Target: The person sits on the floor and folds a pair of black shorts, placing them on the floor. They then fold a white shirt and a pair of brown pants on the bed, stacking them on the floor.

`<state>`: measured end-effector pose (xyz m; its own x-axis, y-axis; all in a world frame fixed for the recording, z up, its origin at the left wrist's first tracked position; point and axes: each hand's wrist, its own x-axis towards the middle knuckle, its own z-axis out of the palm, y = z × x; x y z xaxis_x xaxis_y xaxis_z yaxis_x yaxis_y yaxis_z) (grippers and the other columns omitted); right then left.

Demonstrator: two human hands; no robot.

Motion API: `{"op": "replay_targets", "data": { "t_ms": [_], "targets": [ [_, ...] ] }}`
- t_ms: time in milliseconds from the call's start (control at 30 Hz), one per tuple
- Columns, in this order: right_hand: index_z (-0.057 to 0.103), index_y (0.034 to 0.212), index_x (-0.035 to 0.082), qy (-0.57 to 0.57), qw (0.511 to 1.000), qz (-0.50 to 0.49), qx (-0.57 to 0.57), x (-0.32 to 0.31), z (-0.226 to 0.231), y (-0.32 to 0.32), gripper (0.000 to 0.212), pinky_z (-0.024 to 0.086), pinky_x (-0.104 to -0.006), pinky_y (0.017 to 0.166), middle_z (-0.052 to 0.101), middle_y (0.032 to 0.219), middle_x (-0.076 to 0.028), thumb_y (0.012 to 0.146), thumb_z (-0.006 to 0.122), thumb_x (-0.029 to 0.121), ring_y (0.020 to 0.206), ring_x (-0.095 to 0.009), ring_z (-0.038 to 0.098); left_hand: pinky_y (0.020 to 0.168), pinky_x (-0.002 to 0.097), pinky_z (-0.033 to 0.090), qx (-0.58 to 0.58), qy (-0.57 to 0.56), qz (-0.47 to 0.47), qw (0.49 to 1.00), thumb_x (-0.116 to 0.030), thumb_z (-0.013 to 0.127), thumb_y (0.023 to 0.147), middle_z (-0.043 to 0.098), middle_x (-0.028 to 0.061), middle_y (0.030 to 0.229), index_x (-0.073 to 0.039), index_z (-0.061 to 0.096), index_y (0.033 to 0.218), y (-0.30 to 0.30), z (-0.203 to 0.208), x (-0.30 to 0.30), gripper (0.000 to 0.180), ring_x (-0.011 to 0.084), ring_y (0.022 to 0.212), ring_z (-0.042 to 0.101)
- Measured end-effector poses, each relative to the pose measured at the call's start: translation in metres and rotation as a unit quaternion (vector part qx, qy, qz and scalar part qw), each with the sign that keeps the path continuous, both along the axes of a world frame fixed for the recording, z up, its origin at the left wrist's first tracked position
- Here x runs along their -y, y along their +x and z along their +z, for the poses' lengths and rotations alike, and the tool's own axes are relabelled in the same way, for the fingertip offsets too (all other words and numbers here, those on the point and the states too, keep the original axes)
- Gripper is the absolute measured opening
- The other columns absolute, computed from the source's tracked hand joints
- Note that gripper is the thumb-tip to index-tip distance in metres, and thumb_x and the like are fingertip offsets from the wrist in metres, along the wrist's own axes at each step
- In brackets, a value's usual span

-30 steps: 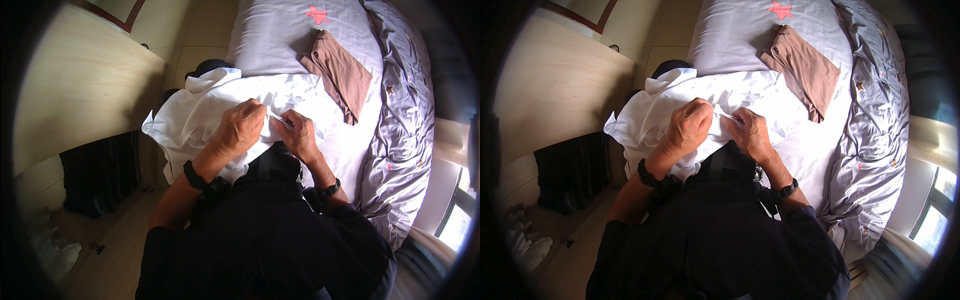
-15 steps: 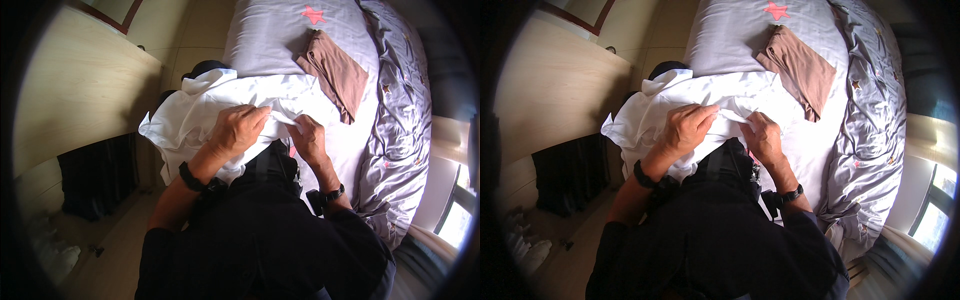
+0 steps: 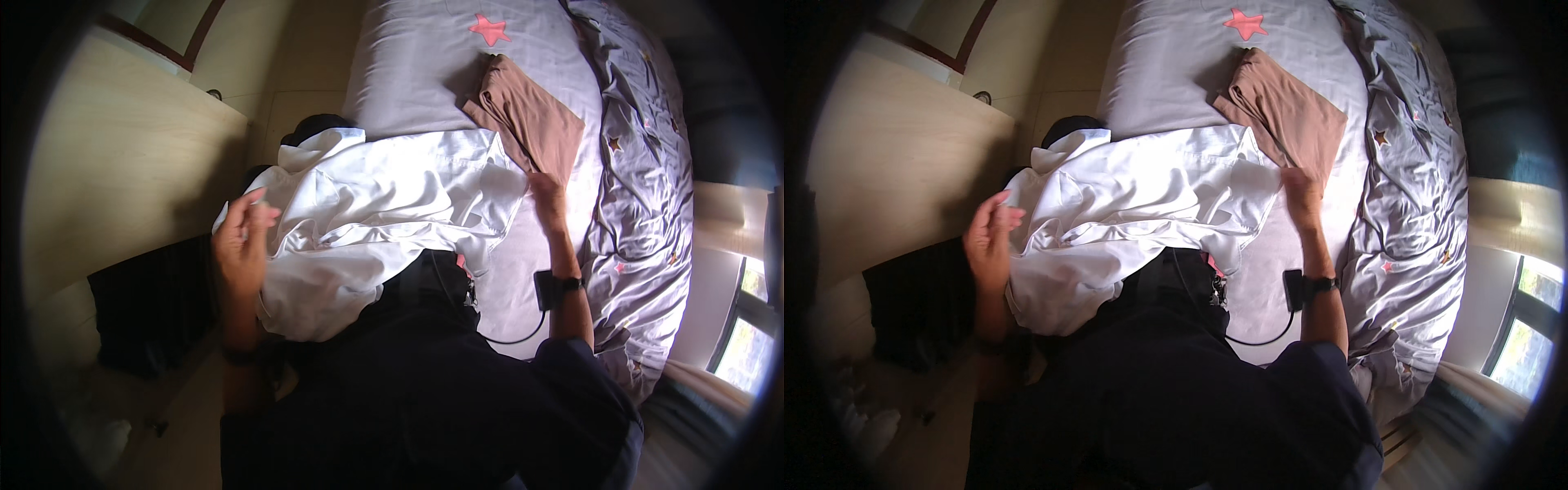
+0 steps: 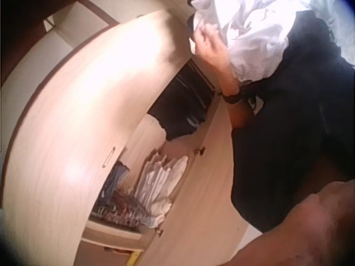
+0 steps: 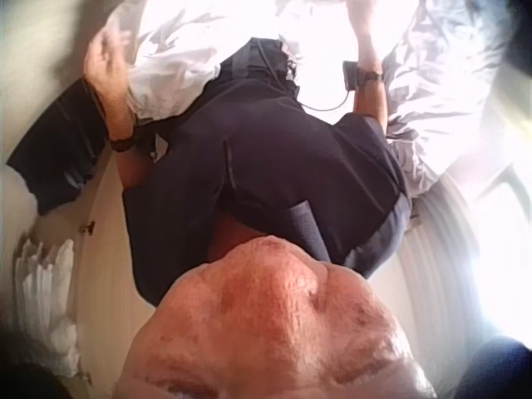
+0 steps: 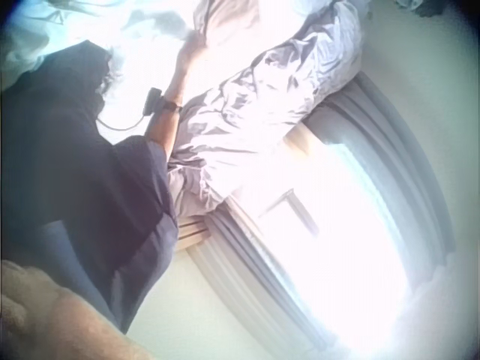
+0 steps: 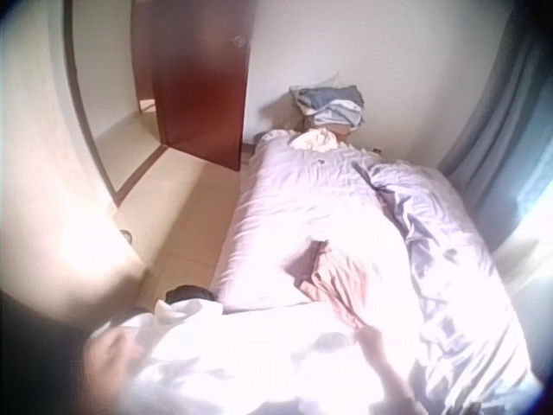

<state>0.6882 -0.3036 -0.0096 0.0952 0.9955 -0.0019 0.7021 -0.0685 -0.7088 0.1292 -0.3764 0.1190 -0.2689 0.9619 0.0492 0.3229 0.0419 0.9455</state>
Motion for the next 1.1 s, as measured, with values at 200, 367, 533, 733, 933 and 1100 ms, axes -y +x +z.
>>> {"op": "replay_targets", "data": {
  "t_ms": [200,367,533,733,933,1100],
  "targets": [
    [0.072,0.106,-0.007,-0.073,0.934,-0.25,0.246,-0.019,-0.062,0.125,0.063,0.055,-0.047,0.08,0.074,0.096,-0.027,0.091,0.069,0.055,0.093,-0.039,0.072,0.077,0.0274,0.051,-0.016,-0.088,0.163,0.983,-0.031,0.06,0.106,0.074,0.0059,0.097,-0.001,0.071,0.117,-0.083,-0.018,0.043,0.034,0.011,0.085,0.063],
    [0.075,0.1,-0.009,-0.089,0.973,-0.192,0.086,-0.033,-0.055,0.113,0.066,0.05,-0.047,0.071,0.074,0.084,-0.023,0.091,0.07,0.056,0.073,-0.033,0.067,0.083,0.0301,0.051,0.019,-0.141,0.258,0.956,-0.041,0.059,0.106,0.073,0.0071,0.105,-0.002,0.071,0.118,-0.114,-0.034,0.082,0.042,0.0141,0.094,0.065],
    [0.076,0.101,-0.003,-0.086,0.945,-0.08,0.304,-0.048,-0.021,0.138,0.053,0.054,-0.0539,0.081,0.073,0.094,-0.029,0.088,0.069,0.048,0.089,-0.046,0.071,0.075,0.0273,0.051,0.076,-0.227,0.228,0.944,-0.046,0.063,0.103,0.071,0.0036,0.097,-0.004,0.071,0.113,-0.161,-0.117,0.128,0.044,0.0111,0.085,0.064],
    [0.074,0.093,-0.003,-0.071,0.882,-0.079,0.459,0.003,0.029,0.201,0.047,0.053,-0.0577,0.079,0.072,0.091,-0.03,0.089,0.064,0.042,0.091,-0.049,0.07,0.07,0.0301,0.054,0.121,-0.334,0.163,0.92,-0.047,0.068,0.1,0.071,0.0038,0.098,-0.003,0.07,0.116,-0.158,-0.14,0.158,0.047,0.0113,0.085,0.065],
    [0.071,0.095,-0.005,-0.353,0.727,-0.075,0.584,0.137,0.097,0.307,0.04,0.053,-0.0573,0.082,0.071,0.095,-0.029,0.094,0.058,0.033,0.093,-0.049,0.069,0.076,0.0319,0.056,0.222,-0.326,0.106,0.913,-0.045,0.07,0.099,0.072,0.0063,0.107,-0.003,0.068,0.122,-0.114,-0.112,0.127,0.048,0.0138,0.093,0.068],
    [0.071,0.098,-0.002,-0.187,0.829,-0.094,0.519,0.157,0.064,0.233,0.037,0.053,-0.0567,0.08,0.071,0.094,-0.029,0.095,0.058,0.033,0.093,-0.048,0.069,0.076,0.0303,0.056,0.201,-0.309,0.05,0.928,-0.034,0.073,0.098,0.071,0.0062,0.1,-0.002,0.068,0.115,-0.123,-0.106,0.097,0.036,0.0134,0.089,0.068]
  ]
}}
